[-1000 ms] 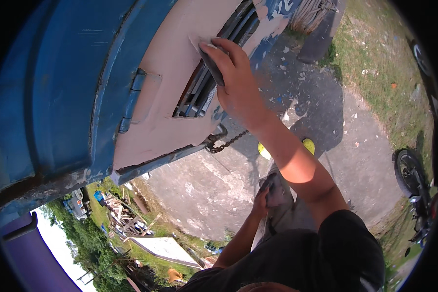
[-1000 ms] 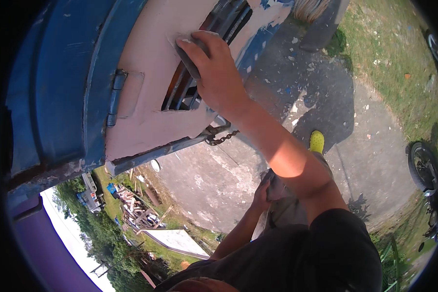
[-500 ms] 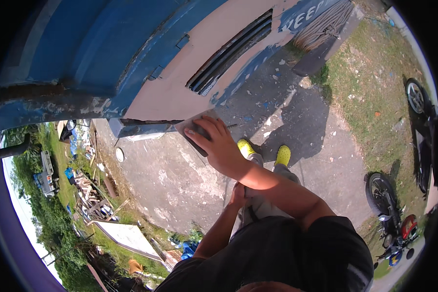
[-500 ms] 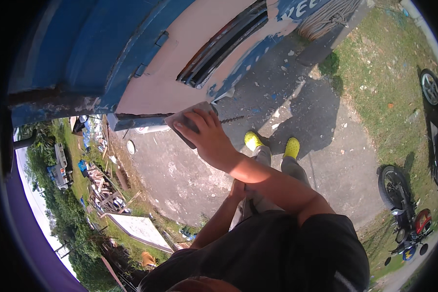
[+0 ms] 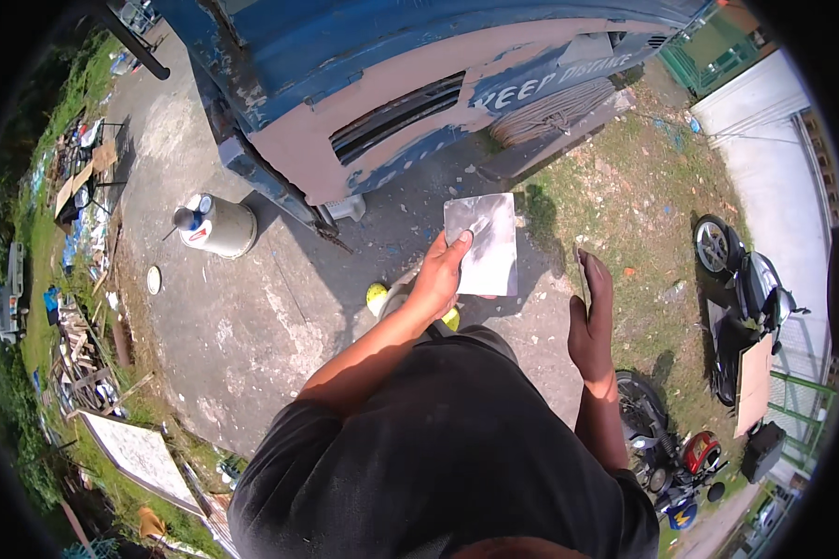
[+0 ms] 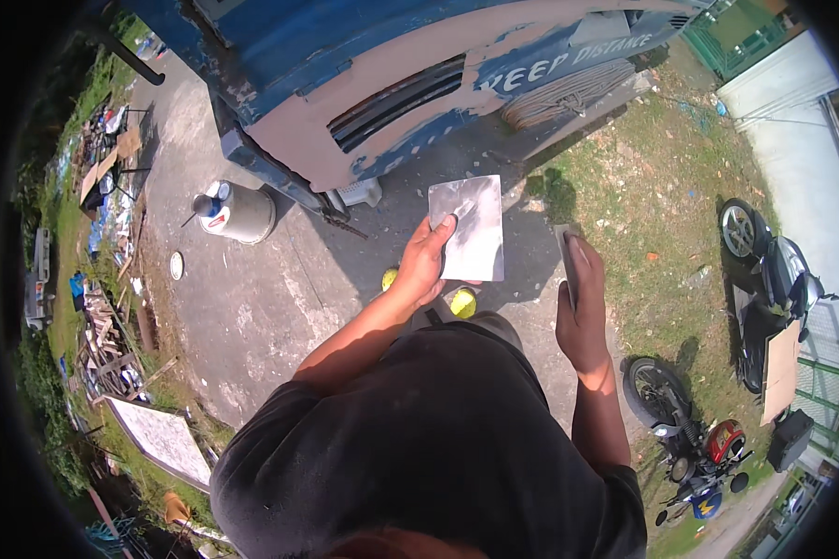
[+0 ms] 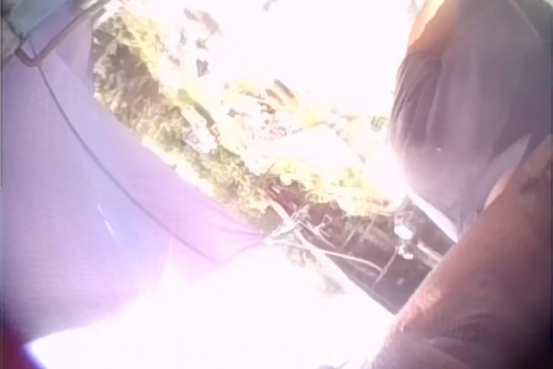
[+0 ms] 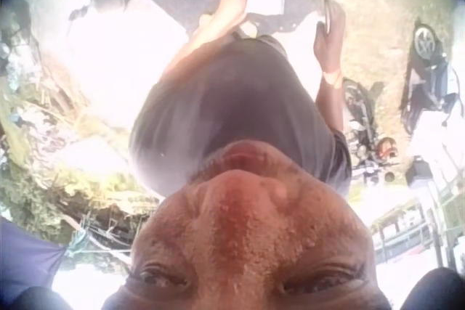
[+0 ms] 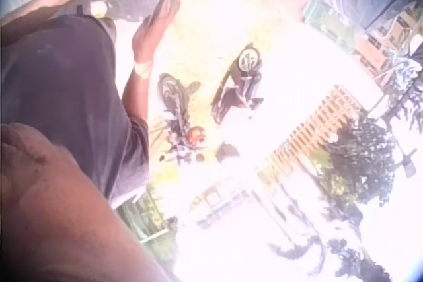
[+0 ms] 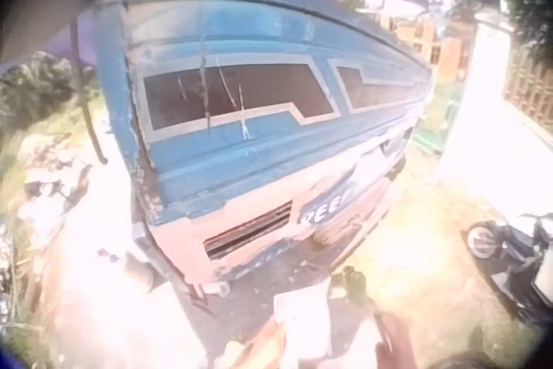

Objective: The person sands the exterior surface of a blue and pink vehicle using sheets of sandpaper held in both hands, alternating between checking the surface with their fingers and sanding the area near a rear light housing.

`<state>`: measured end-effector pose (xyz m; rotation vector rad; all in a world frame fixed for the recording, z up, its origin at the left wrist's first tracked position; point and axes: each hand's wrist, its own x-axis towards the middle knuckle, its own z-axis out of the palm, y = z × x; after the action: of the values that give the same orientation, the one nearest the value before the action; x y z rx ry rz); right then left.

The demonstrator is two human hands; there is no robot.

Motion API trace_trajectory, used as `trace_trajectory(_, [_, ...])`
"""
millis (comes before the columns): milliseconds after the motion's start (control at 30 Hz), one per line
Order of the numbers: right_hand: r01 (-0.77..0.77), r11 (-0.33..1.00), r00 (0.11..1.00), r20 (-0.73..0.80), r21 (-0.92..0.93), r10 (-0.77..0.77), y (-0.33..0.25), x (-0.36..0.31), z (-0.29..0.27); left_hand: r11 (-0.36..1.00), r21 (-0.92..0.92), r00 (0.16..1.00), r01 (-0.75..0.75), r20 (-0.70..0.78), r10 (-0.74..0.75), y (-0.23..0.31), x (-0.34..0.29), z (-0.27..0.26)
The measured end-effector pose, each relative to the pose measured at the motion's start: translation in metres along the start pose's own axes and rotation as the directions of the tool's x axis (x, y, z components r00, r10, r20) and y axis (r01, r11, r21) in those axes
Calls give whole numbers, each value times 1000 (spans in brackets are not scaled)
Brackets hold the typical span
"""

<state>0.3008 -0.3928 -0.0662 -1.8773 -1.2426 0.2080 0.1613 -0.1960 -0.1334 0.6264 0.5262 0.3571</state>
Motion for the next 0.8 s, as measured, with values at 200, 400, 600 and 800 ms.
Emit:
trace_trajectory(200, [232,970,972,53,-80,-228,-20,-8,7,998,-27,997,-52,-65,50,-17,17,69])
trace_trajectory(400, [69,922,991,131,-381,-20,47,7,-20,995,64,997,77,2,-77,2,38,65])
trace_trajectory(600, [-6,839,995,-87,-544,-49,60,66,-58,683,663,945,-307,297,137,35,94,85])
trace_trajectory(800, [162,880,986,111,-447,-125,65,131,-4,552,700,889,-453,306,341,62,164,102])
